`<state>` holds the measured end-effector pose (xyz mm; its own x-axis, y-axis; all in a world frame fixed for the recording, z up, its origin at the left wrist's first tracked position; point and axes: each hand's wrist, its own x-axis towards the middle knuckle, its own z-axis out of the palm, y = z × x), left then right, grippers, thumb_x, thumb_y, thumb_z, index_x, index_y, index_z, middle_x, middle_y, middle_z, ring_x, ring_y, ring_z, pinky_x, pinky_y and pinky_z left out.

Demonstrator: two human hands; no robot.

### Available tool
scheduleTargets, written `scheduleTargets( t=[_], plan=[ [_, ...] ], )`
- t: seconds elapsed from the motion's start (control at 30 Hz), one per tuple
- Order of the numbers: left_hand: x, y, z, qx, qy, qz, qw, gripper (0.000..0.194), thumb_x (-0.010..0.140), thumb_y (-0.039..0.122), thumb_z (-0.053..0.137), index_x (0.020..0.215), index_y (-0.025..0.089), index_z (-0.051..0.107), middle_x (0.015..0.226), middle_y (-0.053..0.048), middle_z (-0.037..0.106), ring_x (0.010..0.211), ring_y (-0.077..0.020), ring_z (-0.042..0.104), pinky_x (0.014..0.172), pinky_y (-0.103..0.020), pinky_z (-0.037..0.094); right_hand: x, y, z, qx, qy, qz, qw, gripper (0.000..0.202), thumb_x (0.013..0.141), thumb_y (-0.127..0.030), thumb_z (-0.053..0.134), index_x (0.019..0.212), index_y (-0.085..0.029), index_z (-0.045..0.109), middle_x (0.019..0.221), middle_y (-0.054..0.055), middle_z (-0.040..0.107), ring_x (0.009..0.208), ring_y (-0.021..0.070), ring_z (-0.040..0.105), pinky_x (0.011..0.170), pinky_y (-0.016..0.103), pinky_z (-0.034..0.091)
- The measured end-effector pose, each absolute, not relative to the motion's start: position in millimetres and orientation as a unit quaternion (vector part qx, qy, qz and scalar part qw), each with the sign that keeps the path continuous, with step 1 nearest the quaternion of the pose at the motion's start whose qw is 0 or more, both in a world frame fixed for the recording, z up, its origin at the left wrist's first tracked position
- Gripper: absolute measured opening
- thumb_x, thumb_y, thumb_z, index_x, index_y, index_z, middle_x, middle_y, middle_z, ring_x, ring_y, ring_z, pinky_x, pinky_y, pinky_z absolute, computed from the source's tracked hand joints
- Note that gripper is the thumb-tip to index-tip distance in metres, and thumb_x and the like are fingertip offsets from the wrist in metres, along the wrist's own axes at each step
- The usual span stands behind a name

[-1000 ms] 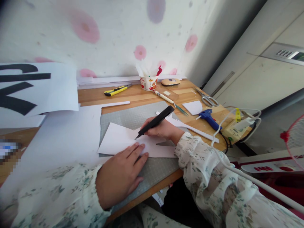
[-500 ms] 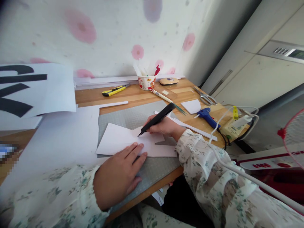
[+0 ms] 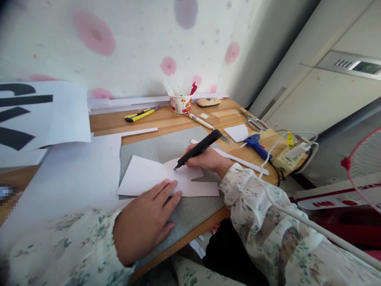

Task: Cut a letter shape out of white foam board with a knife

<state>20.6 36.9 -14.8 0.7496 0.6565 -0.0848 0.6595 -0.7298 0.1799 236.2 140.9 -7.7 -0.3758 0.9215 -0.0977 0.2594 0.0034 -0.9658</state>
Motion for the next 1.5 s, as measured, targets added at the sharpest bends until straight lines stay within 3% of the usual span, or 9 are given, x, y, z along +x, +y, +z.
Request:
scheduleTargets(
  t=[0.37,1.03,1.17,1.37,1.5],
  plan=[
    [20,36,-15,0.931,0.353,-0.002,0.095,0.061,0.085,0.039,0.058,0.137,0.009,0.049,0.149,-0.024,0.040,0.136,-0.0401,0.037,0.110,-0.054,0.035,237,133,-14,-0.506,-0.618,0.499,0.336,0.008,0.058,-0.020,0.069,0.063,-0.018,0.063,0.052,-0.004,0.055,0.051,0.0104,0.046,0.048,0.024,0.033],
    [19,36,-16,0.931,0.351,0.009,0.095,0.059,0.084,0.035,0.058,0.136,0.009,0.049,0.148,-0.023,0.041,0.136,-0.0395,0.038,0.110,-0.054,0.035,246,114,-13,-0.569,-0.569,0.459,0.376,0.005,0.057,-0.019,0.061,0.056,-0.020,0.056,0.050,-0.003,0.053,0.051,0.0125,0.046,0.048,0.026,0.035],
    [19,37,-15,0.933,0.348,0.014,0.090,0.059,0.083,0.034,0.059,0.136,0.009,0.049,0.147,-0.023,0.041,0.135,-0.0396,0.038,0.110,-0.054,0.035,245,107,-13,-0.567,-0.573,0.453,0.380,0.004,0.060,-0.018,0.061,0.064,-0.019,0.060,0.051,-0.004,0.053,0.050,0.0120,0.045,0.047,0.025,0.034],
    [19,43,-8,0.934,0.347,0.003,0.081,0.058,0.080,0.033,0.065,0.134,0.016,0.051,0.148,-0.019,0.041,0.132,-0.0374,0.041,0.102,-0.053,0.043,248,105,-13,-0.514,-0.620,0.463,0.370,0.034,0.069,-0.029,0.068,0.102,-0.019,0.068,0.071,0.000,0.064,0.058,0.0129,0.051,0.053,0.026,0.041],
    [18,43,-7,0.935,0.346,-0.001,0.074,0.060,0.081,0.036,0.065,0.136,0.019,0.049,0.149,-0.019,0.040,0.133,-0.0373,0.040,0.100,-0.054,0.045,247,104,-6,-0.502,-0.657,0.430,0.361,0.023,0.070,-0.025,0.068,0.092,-0.020,0.071,0.085,0.003,0.069,0.073,0.0165,0.059,0.065,0.030,0.047]
  ],
)
